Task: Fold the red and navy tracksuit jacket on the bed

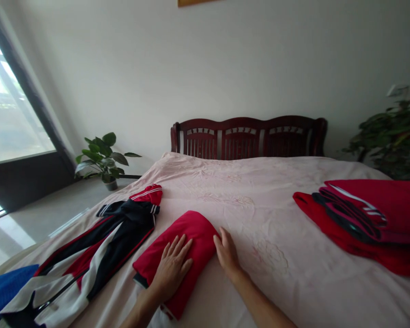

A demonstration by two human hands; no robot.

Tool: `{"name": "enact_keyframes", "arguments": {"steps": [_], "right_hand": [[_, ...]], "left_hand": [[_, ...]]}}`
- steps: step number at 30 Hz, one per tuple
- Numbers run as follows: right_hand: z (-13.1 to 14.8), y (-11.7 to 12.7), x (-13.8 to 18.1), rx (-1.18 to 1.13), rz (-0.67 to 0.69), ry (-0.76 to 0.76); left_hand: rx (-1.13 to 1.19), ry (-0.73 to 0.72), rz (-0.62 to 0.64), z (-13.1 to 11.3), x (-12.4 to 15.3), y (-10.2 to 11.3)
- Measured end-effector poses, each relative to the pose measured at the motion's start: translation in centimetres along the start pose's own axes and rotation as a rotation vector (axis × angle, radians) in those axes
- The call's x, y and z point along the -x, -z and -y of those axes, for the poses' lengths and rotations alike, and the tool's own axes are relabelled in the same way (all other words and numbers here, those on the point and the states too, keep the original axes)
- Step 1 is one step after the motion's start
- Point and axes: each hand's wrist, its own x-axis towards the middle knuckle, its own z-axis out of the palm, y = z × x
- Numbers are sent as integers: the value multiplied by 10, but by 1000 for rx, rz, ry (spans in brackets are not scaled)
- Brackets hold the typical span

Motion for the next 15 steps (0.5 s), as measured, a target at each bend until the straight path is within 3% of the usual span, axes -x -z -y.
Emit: {"name": "enact_keyframes", "arguments": {"steps": [2,5,9,11,15], "right_hand": [[2,3,23,-319,-7,-196],[16,1,50,-736,166,-441],[49,-13,51,-981,261,-695],[64,-22,46,-1000,266,-690],[76,-44,43,-987,206,-387]], "left_hand": [[20,6,-16,0,0,0],[55,18,-16,0,0,-1],[148,46,-25,3,0,0],[224,53,-57,5,2,1],[403,62,-140,13,8,-1]]}}
